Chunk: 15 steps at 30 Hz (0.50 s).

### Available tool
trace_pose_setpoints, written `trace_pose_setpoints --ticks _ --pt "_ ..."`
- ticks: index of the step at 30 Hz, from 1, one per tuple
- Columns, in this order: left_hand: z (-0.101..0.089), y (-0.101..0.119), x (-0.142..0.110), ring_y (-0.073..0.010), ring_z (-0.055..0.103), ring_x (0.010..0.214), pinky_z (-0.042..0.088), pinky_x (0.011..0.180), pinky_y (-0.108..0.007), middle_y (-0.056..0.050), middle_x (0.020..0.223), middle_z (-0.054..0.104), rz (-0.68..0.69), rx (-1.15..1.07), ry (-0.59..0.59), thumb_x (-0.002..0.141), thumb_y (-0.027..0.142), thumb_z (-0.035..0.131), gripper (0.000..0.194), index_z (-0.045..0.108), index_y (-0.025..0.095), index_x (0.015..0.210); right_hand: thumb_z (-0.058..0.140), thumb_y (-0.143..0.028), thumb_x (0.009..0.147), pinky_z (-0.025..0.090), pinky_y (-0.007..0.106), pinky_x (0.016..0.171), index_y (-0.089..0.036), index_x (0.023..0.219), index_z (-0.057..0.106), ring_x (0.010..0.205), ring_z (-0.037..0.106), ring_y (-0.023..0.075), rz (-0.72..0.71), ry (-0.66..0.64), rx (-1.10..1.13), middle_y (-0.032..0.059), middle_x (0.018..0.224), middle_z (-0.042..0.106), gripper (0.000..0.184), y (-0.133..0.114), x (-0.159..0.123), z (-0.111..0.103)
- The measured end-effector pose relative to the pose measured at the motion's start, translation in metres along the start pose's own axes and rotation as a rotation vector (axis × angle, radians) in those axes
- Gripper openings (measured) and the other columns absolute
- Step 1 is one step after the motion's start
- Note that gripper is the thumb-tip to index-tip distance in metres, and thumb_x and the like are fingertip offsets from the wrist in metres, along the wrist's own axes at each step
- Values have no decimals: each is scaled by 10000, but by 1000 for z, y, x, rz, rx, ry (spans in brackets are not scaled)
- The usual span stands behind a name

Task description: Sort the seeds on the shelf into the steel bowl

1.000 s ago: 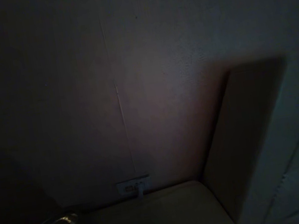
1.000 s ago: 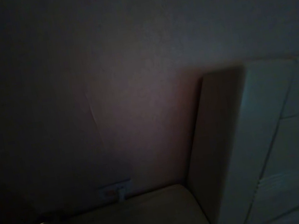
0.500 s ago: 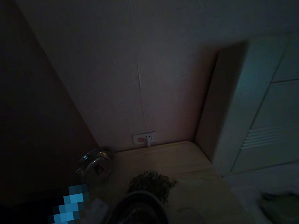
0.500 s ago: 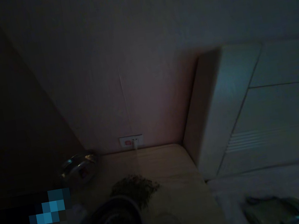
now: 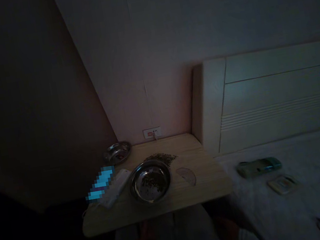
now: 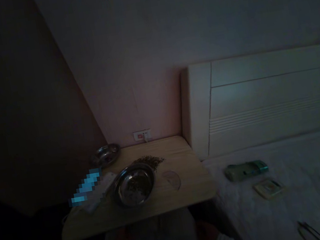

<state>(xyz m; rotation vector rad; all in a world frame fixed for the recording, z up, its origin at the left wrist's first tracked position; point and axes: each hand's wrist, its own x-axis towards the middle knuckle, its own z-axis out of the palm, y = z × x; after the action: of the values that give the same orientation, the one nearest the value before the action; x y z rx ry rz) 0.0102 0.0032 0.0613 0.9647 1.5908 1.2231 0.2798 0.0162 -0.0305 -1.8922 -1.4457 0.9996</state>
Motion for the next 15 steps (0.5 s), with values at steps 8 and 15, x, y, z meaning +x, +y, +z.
trace_pose_setpoints --ticks 8,15 --pt "12 -1 52 -132 449 414 368 389 -283 27 582 477 49 -77 165 607 348 557 297 392 216 816 329 -355 804 443 265 624 -154 815 572 677 565 163 -430 101 17 51 717 618 316 -48 10 -22" --pt "6 21 84 -164 490 349 368 321 -285 30 448 465 -127 47 55 626 396 561 216 434 221 640 474 -344 727 364 362 790 -137 910 586 924 503 252 -288 326 -406 133 957 579 298 -103 68 -34"
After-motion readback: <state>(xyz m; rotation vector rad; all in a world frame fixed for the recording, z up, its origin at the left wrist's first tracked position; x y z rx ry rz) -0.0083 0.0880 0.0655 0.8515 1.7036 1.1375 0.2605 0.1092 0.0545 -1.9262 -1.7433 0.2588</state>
